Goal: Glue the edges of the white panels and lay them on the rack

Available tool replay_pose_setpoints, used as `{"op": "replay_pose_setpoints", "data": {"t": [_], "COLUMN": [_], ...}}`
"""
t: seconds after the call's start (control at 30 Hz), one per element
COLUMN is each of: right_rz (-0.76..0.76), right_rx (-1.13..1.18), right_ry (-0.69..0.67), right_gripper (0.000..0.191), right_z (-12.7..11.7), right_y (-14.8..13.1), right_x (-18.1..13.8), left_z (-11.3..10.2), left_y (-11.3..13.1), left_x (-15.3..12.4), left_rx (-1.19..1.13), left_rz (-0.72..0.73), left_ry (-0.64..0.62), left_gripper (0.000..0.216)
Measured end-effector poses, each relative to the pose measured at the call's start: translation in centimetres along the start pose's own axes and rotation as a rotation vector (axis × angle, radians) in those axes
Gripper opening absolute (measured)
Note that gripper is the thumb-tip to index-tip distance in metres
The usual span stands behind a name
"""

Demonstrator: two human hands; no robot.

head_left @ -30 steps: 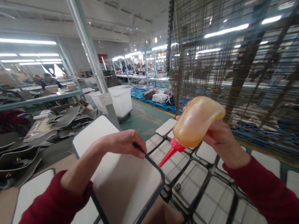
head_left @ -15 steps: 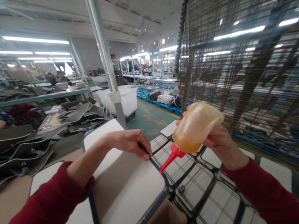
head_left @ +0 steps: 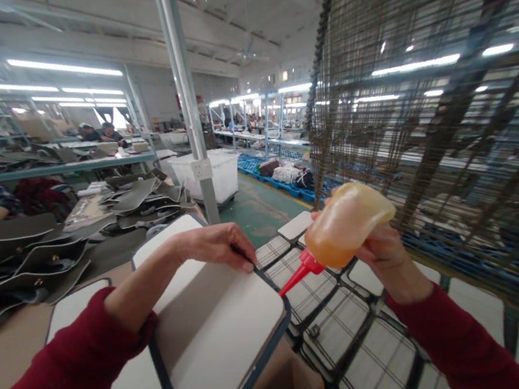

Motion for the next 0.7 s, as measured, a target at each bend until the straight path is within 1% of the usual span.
{"op": "replay_pose_setpoints", "data": {"t": [0.17, 0.3, 0.37, 0.5, 0.7], "right_rz": [-0.083, -0.162, -0.185, -0.2, -0.228], "right_rx": [0.01, 0.051, 0.065, 0.066, 0.077], "right_ry": [0.064, 0.136, 0.15, 0.15, 0.22], "right_gripper": [0.061, 0.055, 0.057, 0.065, 0.061], "right_z": [-0.7, -0.8, -0.8, -0.8, -1.4], "right_y": [0.3, 0.3, 0.3, 0.3, 0.0], "right_x": [-0.4, -0.6, -0.6, -0.5, -0.5], "left_z": [-0.6, -1.0, -1.0, -0.7, -0.6], "left_y": [-0.8, -2.1, -2.5, -2.5, -2.3], "left_x": [-1.0, -1.6, -1.9, -2.3, -2.8], "left_rx": [0.022, 0.063, 0.079, 0.056, 0.082], "left_rz": [-0.012, -0.059, -0.083, -0.136, -0.178], "left_ry": [0.112, 0.209, 0.239, 0.283, 0.368], "left_gripper": [0.023, 0.028, 0.029, 0.029, 0.027]}}
Point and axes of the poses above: each hand's wrist, its own x-axis towards the middle knuckle, its own z-axis out of the palm, y = z × x, the point moved 4 cm from there along x, towards the middle knuckle, and after that the axes turned 5 degrees about -x, right-handed, at the moved point
